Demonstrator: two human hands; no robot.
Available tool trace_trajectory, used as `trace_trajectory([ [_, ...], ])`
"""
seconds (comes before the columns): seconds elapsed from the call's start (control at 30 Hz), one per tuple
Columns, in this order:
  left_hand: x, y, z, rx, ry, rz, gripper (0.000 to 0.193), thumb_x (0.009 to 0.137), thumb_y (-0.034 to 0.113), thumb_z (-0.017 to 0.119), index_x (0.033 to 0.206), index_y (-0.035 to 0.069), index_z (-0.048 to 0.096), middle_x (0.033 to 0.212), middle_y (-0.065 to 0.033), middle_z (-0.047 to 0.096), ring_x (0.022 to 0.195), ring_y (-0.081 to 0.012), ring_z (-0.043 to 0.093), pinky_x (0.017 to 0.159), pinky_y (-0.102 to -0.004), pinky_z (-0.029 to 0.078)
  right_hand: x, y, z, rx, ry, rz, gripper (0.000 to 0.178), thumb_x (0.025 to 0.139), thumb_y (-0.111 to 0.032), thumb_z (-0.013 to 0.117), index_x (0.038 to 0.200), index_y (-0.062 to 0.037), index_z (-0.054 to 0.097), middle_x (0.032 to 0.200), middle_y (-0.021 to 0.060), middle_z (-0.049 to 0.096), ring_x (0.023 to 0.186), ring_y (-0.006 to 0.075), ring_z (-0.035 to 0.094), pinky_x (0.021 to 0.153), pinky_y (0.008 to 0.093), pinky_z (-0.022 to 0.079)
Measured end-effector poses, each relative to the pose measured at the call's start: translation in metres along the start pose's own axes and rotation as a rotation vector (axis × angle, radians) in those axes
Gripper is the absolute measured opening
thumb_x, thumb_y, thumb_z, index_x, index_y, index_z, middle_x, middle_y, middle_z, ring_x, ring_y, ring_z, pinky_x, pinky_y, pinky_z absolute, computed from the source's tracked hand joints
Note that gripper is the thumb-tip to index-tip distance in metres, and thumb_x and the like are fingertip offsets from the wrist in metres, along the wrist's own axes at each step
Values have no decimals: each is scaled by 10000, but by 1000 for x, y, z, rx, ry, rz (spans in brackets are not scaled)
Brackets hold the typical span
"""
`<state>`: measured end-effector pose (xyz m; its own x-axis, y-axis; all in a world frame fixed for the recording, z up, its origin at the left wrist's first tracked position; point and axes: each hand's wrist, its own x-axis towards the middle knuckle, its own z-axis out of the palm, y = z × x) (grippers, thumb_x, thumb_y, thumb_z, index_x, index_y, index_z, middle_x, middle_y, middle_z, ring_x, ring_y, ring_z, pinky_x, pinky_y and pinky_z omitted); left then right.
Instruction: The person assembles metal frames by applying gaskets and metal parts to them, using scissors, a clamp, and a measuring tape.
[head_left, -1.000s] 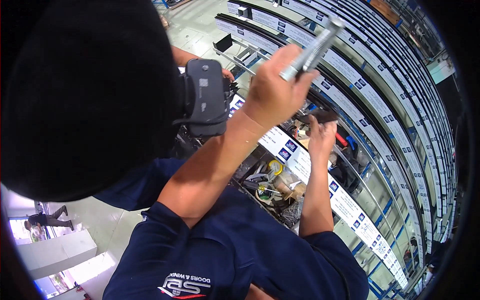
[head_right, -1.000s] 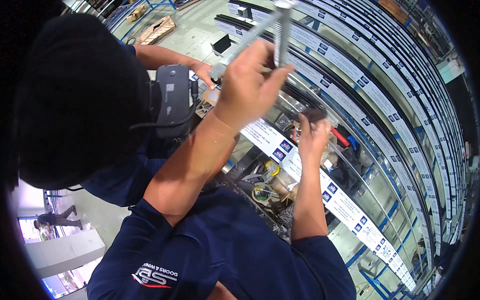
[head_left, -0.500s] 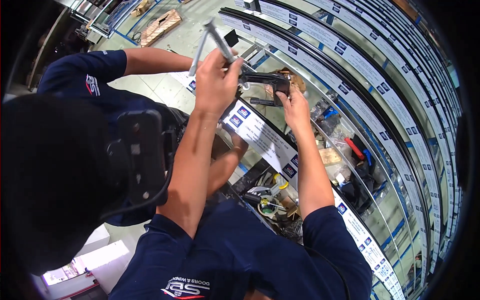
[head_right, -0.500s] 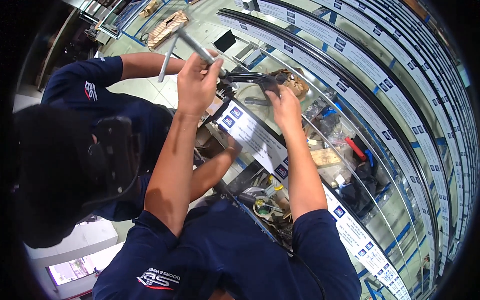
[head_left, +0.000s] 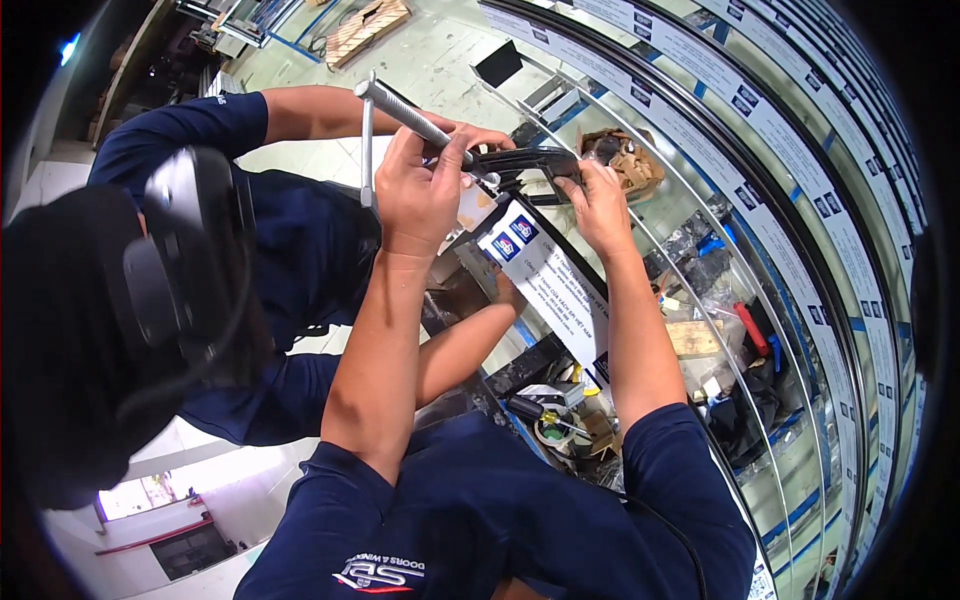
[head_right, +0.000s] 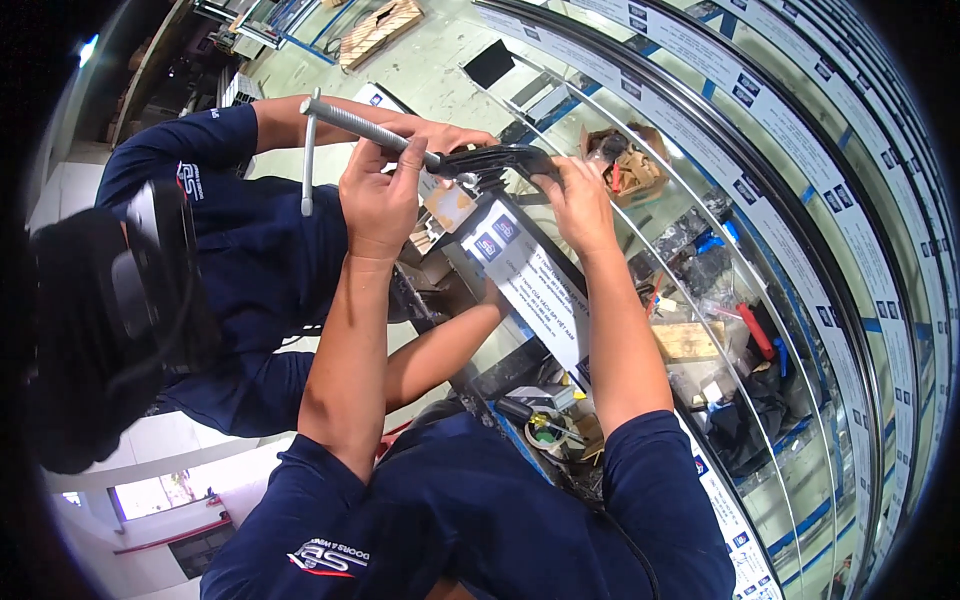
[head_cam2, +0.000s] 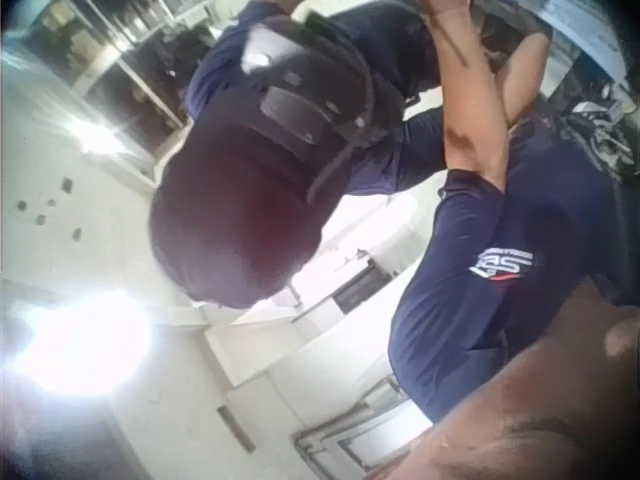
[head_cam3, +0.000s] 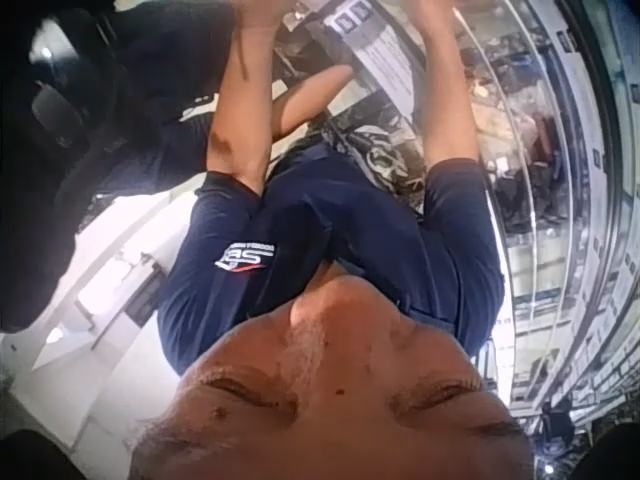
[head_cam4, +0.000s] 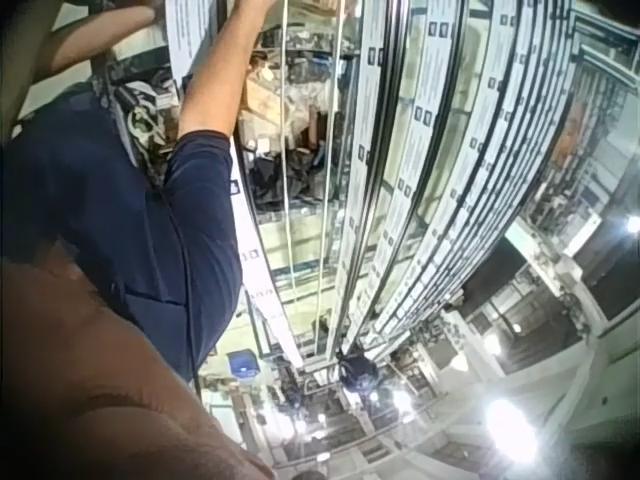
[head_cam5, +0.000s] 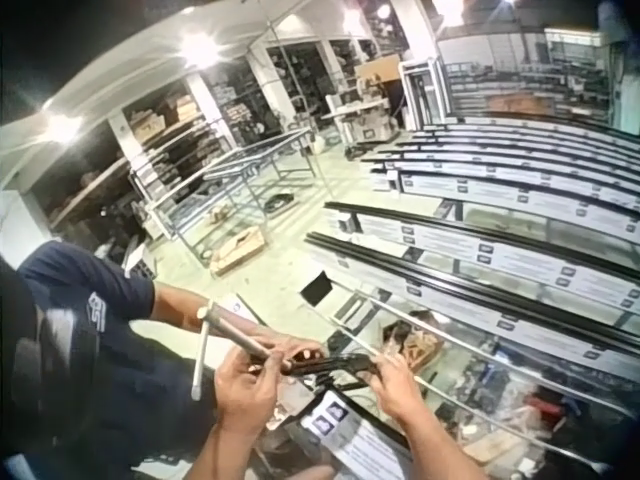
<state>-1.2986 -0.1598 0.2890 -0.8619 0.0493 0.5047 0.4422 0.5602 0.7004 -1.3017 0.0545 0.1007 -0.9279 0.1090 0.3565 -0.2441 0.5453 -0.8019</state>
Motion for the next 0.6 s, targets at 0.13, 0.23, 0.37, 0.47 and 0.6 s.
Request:
trace_trajectory([
  [0.13,4,-4,-2,35,34,73,140,1038,130,743,1042,-7,717,885,-80,732,702,-131,703,600,-285,569,-4,2,14,245,24,-25,272,972,-207,762,1184,-40,724,1084,158,729,1035,370,670,946,427,524],
  [0.23,3,4,3,57,35,20,166,1043,162,743,1040,-3,731,863,-70,742,694,-124,704,578,-290,568,-8,11,31,533,30,135,208,1021,-182,731,1167,-35,713,1035,118,715,942,252,676,882,357,531],
  [0.37,9,11,0,72,-58,-45,178,1073,164,685,1091,1,754,920,-74,776,662,-105,680,587,-272,557,-10,4,35,640,44,160,187,1063,-186,703,1168,-31,703,1014,73,711,943,149,654,869,316,524],
  [0.47,13,1,10,-102,-65,-116,188,1083,136,644,1163,-6,738,940,-82,789,631,-97,653,603,-261,552,-10,5,36,620,61,153,182,1067,-175,697,1178,-31,699,996,63,711,935,141,649,861,313,525],
  [0.6,24,-7,8,-78,-150,-252,244,1039,177,694,1186,-16,715,888,-111,801,701,-139,740,669,-278,573,-9,20,39,556,94,211,224,1078,-236,689,1185,-39,690,967,83,707,894,159,628,846,324,523],
])
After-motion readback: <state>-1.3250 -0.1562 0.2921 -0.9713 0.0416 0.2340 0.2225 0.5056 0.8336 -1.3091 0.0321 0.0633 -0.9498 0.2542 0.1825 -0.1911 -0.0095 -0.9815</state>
